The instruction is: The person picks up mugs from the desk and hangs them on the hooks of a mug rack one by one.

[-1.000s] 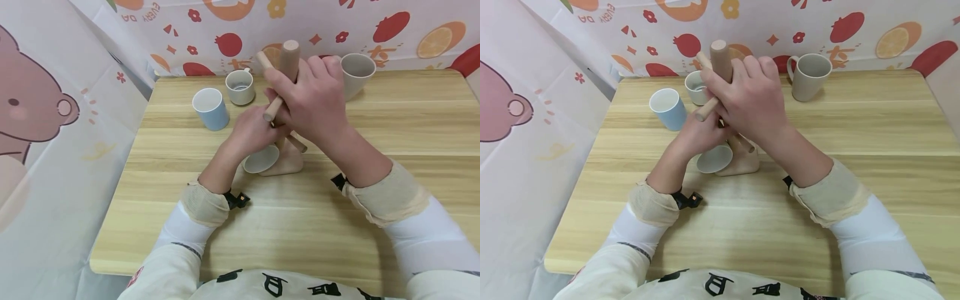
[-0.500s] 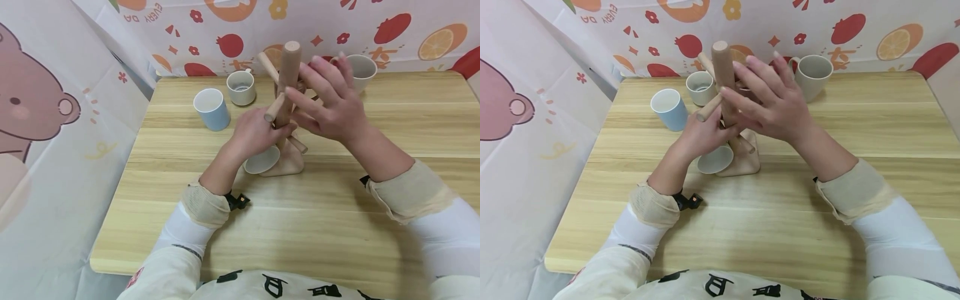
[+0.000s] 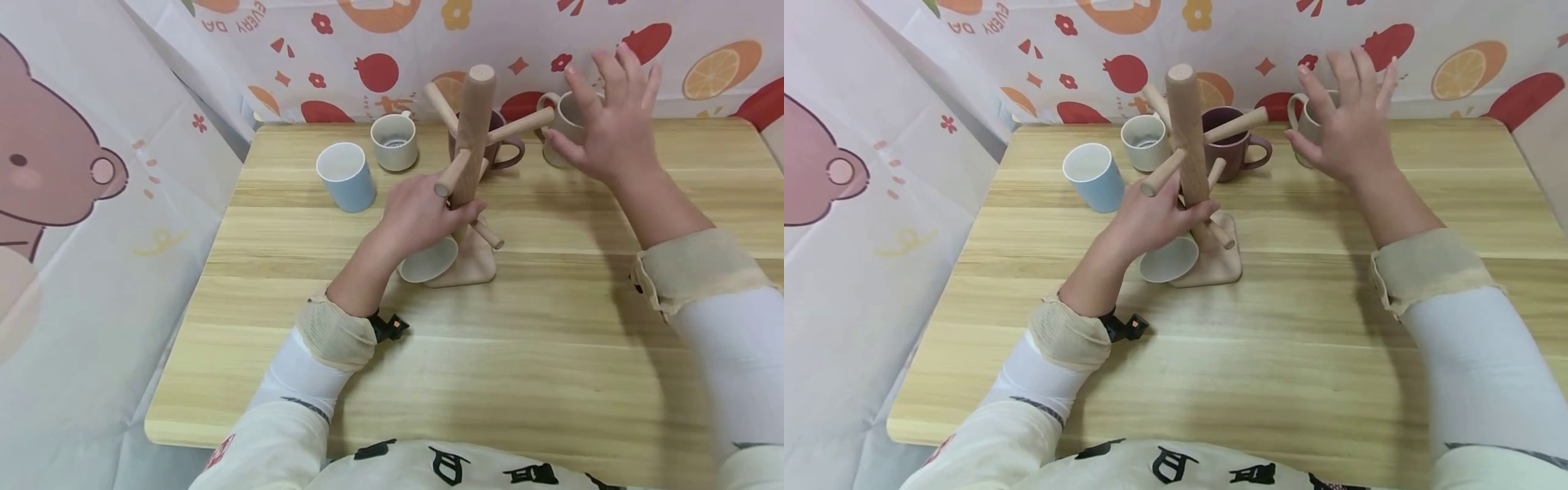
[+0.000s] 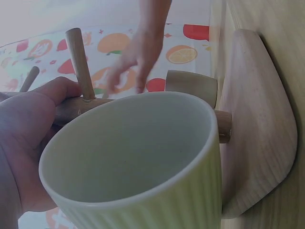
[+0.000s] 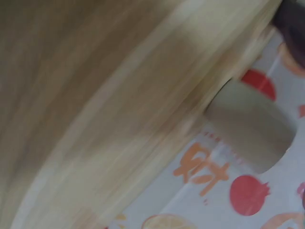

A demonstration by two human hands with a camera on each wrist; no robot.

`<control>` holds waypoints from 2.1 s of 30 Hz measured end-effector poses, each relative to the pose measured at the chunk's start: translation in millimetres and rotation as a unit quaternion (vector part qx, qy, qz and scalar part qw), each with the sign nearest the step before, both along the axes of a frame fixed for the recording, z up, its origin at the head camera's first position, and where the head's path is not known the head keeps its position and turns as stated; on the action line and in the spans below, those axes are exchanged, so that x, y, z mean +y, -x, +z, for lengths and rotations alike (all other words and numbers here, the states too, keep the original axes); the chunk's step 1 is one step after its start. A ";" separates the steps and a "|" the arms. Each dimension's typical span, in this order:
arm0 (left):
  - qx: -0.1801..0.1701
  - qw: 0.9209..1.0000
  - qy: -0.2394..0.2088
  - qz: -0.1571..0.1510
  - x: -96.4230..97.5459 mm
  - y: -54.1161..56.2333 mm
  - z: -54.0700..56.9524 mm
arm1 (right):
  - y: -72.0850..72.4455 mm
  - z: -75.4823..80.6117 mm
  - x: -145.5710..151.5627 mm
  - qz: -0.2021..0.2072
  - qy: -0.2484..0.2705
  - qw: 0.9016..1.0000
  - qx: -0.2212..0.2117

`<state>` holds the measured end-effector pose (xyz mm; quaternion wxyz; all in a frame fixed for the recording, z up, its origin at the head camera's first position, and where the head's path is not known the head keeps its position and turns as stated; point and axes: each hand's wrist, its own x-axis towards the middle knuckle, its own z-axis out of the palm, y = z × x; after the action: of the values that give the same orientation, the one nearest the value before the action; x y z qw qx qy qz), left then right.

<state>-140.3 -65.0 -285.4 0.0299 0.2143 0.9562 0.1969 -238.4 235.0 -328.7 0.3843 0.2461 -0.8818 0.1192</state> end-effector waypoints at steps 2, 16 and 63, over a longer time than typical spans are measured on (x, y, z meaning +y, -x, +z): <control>-0.003 1.000 0.004 0.002 -0.2 0.1 0.0 | 7.4 1.4 9.4 -0.047 -0.040 0.993 -0.103; 0.003 1.000 0.005 0.006 1.4 -1.9 0.4 | 43.9 1.8 10.0 -0.124 -0.117 0.879 -0.445; 0.006 1.000 -0.013 0.001 -0.8 -0.1 0.7 | -66.1 12.0 14.3 0.140 0.618 0.743 -0.215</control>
<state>-140.1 -65.8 -284.8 0.0209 0.2153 0.9540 0.2075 -172.3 249.3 -316.8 0.2311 0.0428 -0.6298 0.7403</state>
